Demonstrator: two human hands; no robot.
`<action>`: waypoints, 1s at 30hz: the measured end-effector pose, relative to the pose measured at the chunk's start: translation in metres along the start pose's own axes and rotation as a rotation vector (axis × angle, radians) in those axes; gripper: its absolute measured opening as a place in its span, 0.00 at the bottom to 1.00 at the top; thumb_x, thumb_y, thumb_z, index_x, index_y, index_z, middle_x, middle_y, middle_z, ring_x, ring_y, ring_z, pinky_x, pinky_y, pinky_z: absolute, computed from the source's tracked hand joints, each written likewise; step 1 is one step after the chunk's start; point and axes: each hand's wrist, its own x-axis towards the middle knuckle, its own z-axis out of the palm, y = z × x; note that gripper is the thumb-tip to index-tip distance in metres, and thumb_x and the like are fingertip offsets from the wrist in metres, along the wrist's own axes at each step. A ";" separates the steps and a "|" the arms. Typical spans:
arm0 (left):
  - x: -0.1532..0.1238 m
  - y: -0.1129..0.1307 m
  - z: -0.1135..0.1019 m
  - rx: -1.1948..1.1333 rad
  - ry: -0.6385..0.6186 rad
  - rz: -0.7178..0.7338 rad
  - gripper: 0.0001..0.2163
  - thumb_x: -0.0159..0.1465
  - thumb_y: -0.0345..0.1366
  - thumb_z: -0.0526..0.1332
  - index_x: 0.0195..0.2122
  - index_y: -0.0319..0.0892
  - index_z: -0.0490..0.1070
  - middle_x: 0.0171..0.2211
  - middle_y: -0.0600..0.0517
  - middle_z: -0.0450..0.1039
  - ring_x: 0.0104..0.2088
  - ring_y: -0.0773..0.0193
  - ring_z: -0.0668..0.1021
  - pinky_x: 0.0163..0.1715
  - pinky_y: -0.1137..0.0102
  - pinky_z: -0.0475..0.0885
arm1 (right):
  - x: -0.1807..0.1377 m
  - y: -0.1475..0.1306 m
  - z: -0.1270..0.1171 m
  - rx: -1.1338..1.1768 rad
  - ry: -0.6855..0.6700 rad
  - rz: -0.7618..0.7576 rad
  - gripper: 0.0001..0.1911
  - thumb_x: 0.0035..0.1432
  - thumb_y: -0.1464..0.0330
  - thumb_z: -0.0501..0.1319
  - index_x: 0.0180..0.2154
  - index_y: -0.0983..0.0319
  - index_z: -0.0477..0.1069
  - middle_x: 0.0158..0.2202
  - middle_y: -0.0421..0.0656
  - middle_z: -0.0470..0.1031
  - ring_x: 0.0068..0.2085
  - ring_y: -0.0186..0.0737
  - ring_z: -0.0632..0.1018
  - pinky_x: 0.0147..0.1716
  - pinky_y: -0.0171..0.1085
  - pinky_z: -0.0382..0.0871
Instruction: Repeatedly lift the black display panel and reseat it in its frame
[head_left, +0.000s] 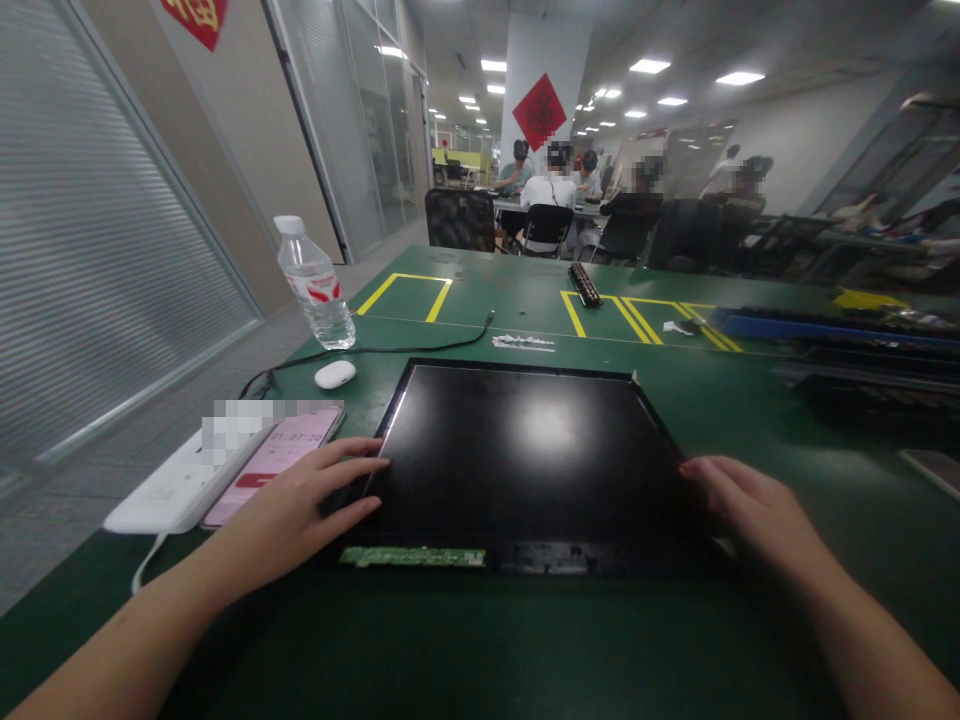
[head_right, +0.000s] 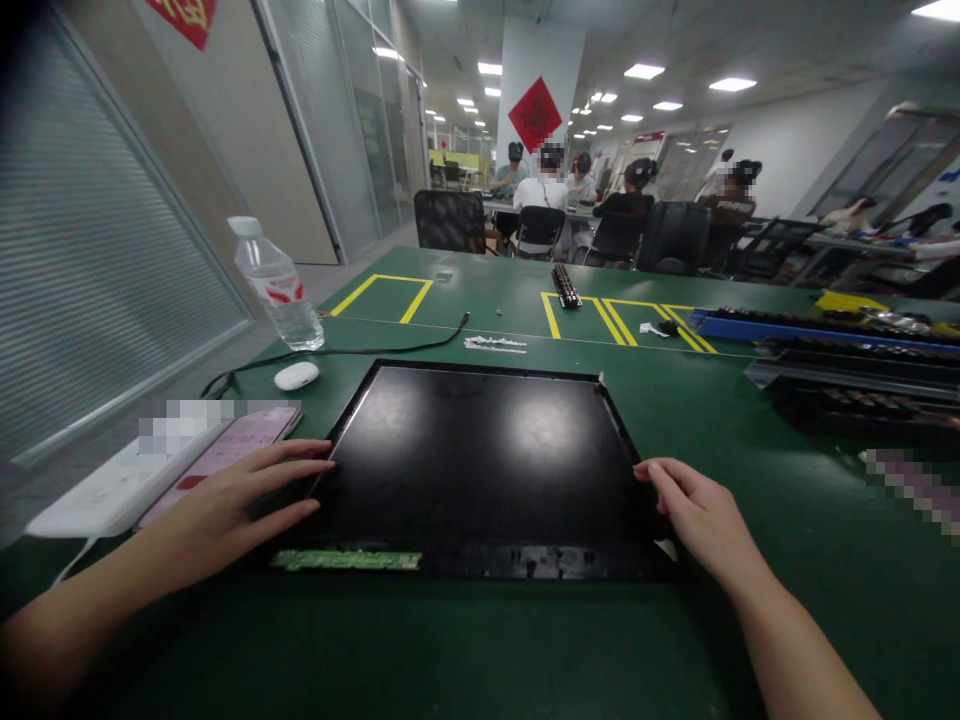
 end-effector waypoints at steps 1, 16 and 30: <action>0.001 0.001 0.000 0.022 0.005 -0.021 0.28 0.69 0.63 0.58 0.58 0.50 0.82 0.66 0.41 0.76 0.63 0.38 0.78 0.63 0.44 0.73 | 0.000 0.000 0.000 0.006 -0.003 0.005 0.27 0.54 0.44 0.59 0.38 0.58 0.84 0.26 0.47 0.80 0.29 0.50 0.78 0.28 0.45 0.70; 0.005 0.015 0.000 0.161 -0.058 -0.151 0.30 0.71 0.53 0.51 0.59 0.38 0.82 0.67 0.32 0.73 0.65 0.32 0.75 0.64 0.37 0.69 | 0.008 0.013 -0.004 -0.070 0.007 -0.083 0.24 0.51 0.47 0.63 0.38 0.56 0.84 0.43 0.49 0.84 0.37 0.54 0.81 0.35 0.49 0.75; 0.008 0.019 0.006 0.136 -0.068 -0.183 0.30 0.68 0.42 0.49 0.62 0.30 0.77 0.65 0.30 0.74 0.64 0.33 0.76 0.63 0.40 0.71 | 0.014 0.025 0.006 -0.167 -0.019 -0.166 0.25 0.52 0.49 0.60 0.40 0.56 0.85 0.51 0.51 0.82 0.47 0.57 0.83 0.50 0.53 0.76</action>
